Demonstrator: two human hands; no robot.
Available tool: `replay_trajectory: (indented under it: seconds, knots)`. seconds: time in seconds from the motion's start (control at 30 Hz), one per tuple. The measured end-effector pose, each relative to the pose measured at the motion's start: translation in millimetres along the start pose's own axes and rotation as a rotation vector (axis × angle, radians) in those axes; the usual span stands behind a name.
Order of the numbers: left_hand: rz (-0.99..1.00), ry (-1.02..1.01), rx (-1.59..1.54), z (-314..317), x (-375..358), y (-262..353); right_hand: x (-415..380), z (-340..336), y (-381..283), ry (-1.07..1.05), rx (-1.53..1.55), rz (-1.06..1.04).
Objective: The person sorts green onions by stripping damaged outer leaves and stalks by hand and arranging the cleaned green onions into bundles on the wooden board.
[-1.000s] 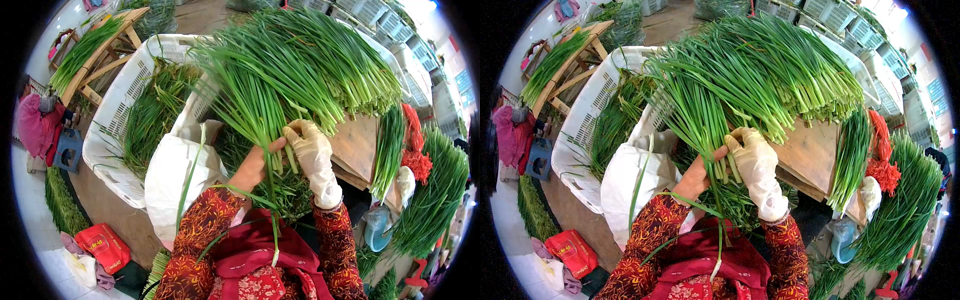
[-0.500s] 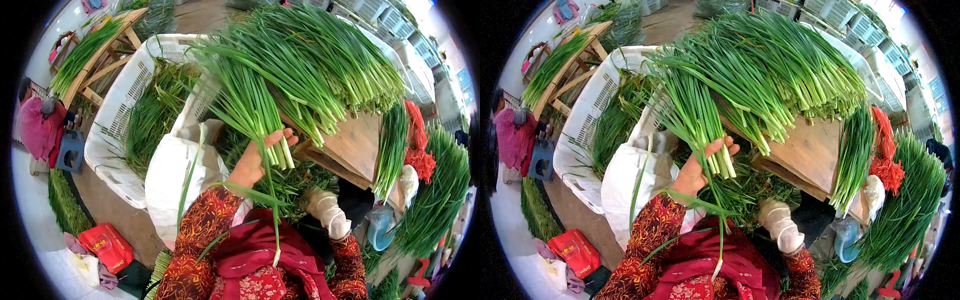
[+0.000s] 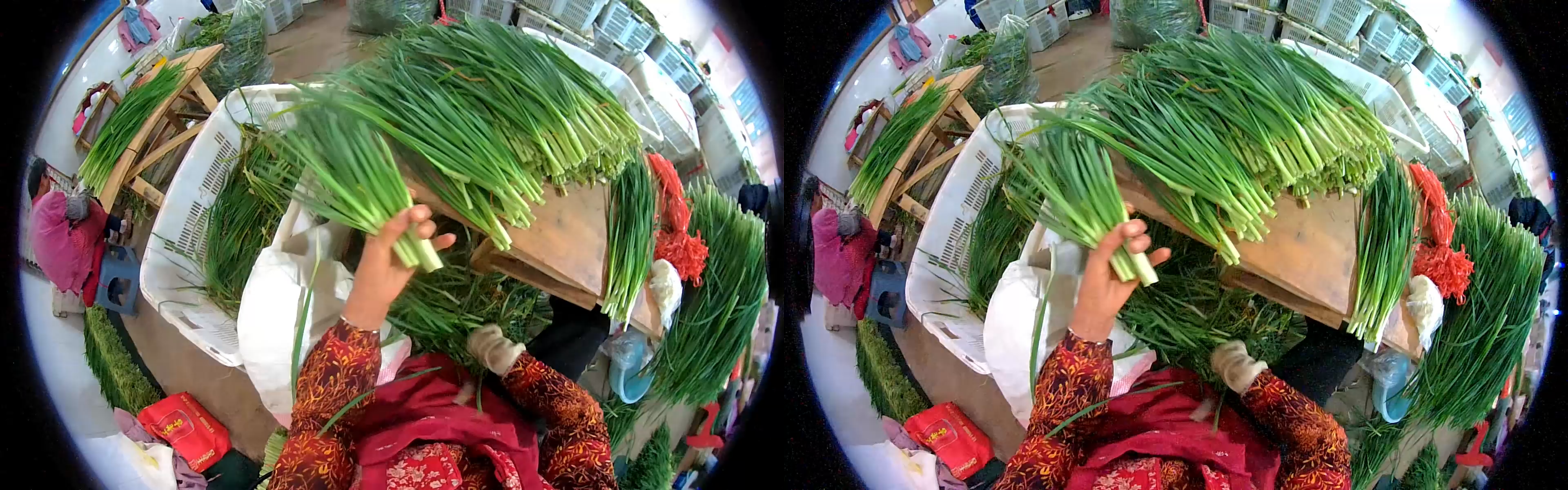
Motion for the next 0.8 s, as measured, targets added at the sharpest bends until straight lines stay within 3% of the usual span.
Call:
replay_trajectory:
  seconds: [0.1, 0.13, 0.17, 0.2, 0.23, 0.27, 0.33, 0.43, 0.53, 0.7, 0.8]
  knots:
    - [-0.004, -0.035, -0.101, 0, 1, 9, -19, -1, 19, -0.559, 0.096, 0.283]
    - [-0.057, -0.007, -0.123, -8, 3, 0, -20, -47, 20, -0.460, 0.258, 0.385]
    - [-0.110, 0.022, -0.143, -17, 4, -10, -25, -112, 12, -0.071, 0.410, 0.340]
    - [-0.144, 0.059, -0.112, -25, 6, -21, -28, -173, 10, 0.092, 0.582, 0.309]
    - [-0.173, 0.086, -0.131, -26, 5, -28, -37, -213, 11, 0.490, 0.785, 0.237]
    - [-0.181, 0.120, -0.098, -26, 4, -32, -37, -239, 18, 0.823, 0.789, 0.178]
    - [-0.183, 0.141, -0.057, -23, 4, -34, -28, -295, 16, 1.042, 0.351, 0.226]
    - [-0.180, 0.151, -0.065, -30, 2, -35, 29, -287, 49, 0.859, 0.066, 0.433]
    - [-0.165, 0.165, -0.041, -27, -1, -29, 52, -285, 57, 0.771, -0.154, 0.511]
    - [-0.068, 0.113, 0.029, -9, -8, -11, 44, -281, 59, 0.879, -0.192, 0.448]
    - [0.063, 0.149, 0.206, -5, -9, 14, 24, -252, -2, 0.540, -0.192, -0.024]
Point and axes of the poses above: each hand's wrist, its own x-axis towards the middle knuckle, its own z-axis out of the palm, y = z × x, the point moved 7 cm from there along x, towards the middle knuckle, and after that the axes turned 6 degrees about y, right-handed, at the moved point
